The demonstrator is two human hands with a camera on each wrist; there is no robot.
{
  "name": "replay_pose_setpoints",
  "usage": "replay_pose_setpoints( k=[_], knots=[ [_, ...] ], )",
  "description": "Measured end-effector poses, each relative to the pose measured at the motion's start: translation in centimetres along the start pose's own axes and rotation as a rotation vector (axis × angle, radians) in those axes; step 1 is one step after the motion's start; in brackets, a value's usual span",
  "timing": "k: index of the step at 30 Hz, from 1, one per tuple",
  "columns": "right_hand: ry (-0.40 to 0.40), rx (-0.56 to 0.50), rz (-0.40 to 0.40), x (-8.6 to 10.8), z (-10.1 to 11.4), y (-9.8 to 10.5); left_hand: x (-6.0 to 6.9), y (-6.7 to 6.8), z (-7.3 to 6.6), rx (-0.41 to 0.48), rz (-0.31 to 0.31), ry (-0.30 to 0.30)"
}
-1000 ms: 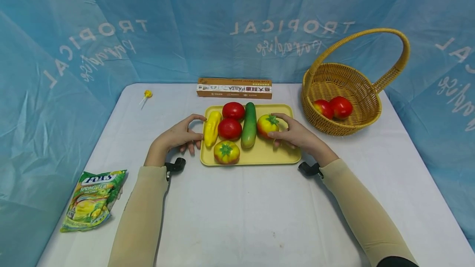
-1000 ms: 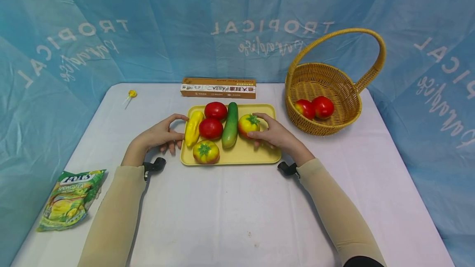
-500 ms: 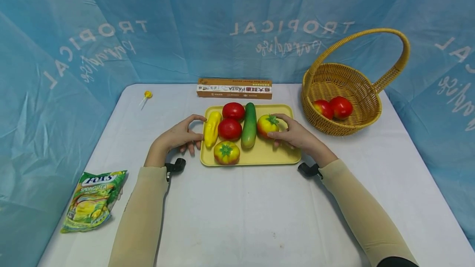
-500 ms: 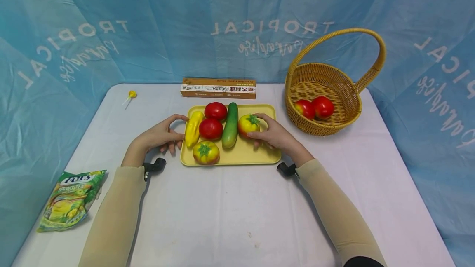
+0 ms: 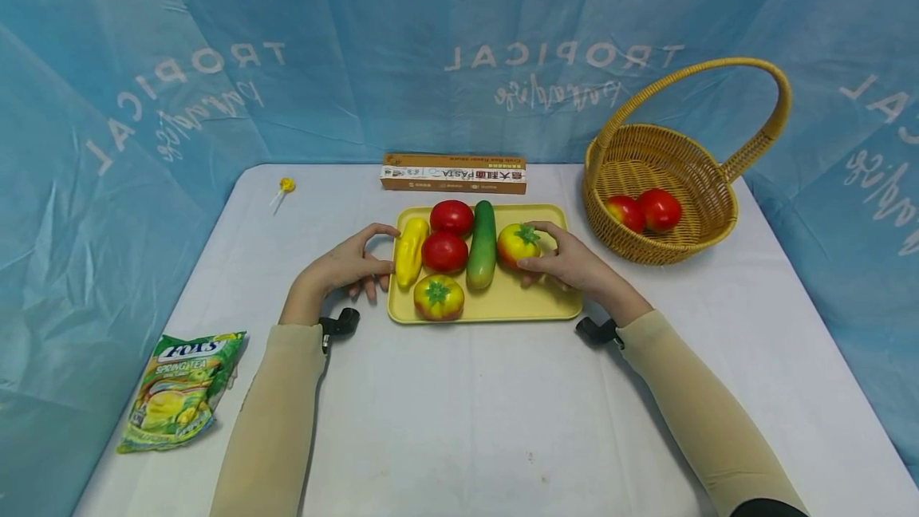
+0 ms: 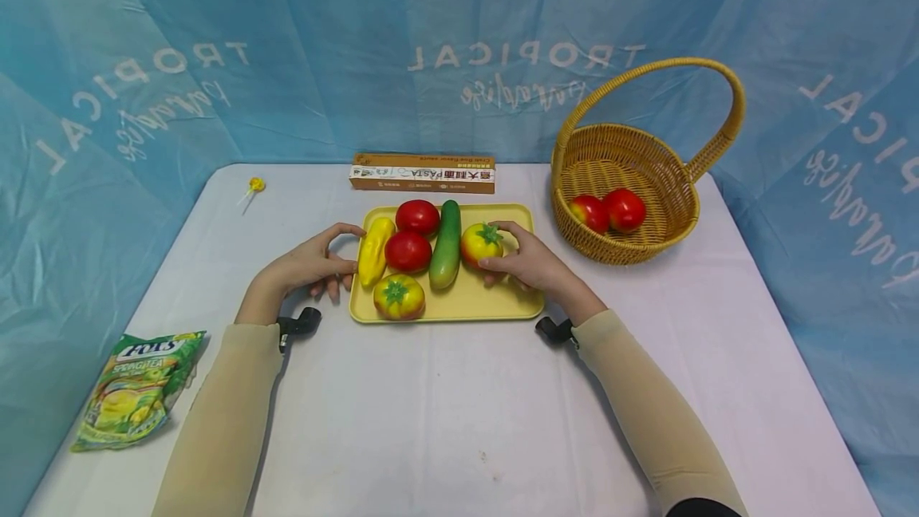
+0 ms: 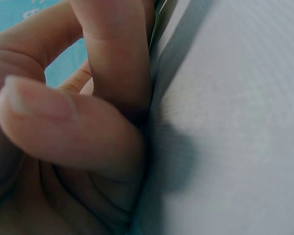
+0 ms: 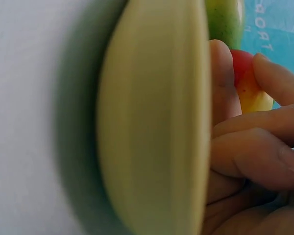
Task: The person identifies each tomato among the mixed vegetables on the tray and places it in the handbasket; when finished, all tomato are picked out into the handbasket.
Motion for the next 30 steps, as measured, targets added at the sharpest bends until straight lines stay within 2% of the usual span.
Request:
replay_pose_setpoints(
  k=[11,18,23,30],
  knots=[
    [0.035,0.047,-0.055,1.5,2.4,1.8,-0.1,0.0,0.0,0.0,-0.001,0.001],
    [0.083,0.006,-0.069,3.7,5.1,3.8,0.0,0.0,0.0,-0.002,-0.002,-0.006],
    [0.119,-0.053,-0.132,5.5,6.7,6.0,-0.1,0.0,0.1,-0.003,-0.003,0.0],
    [0.143,-0.1,-0.24,7.5,7.6,9.4,0.0,0.0,0.0,-0.003,0.003,-0.006]
  ],
)
Point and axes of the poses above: each hand's wrist, its own x-axis away from the middle knuckle, its own y-axis out of the back of the hand, z = x × y, the point moved 10 cm from there along -x, towards the middle knuckle, and after that the axes turned 6 degrees about -x, right-handed, at the moved point
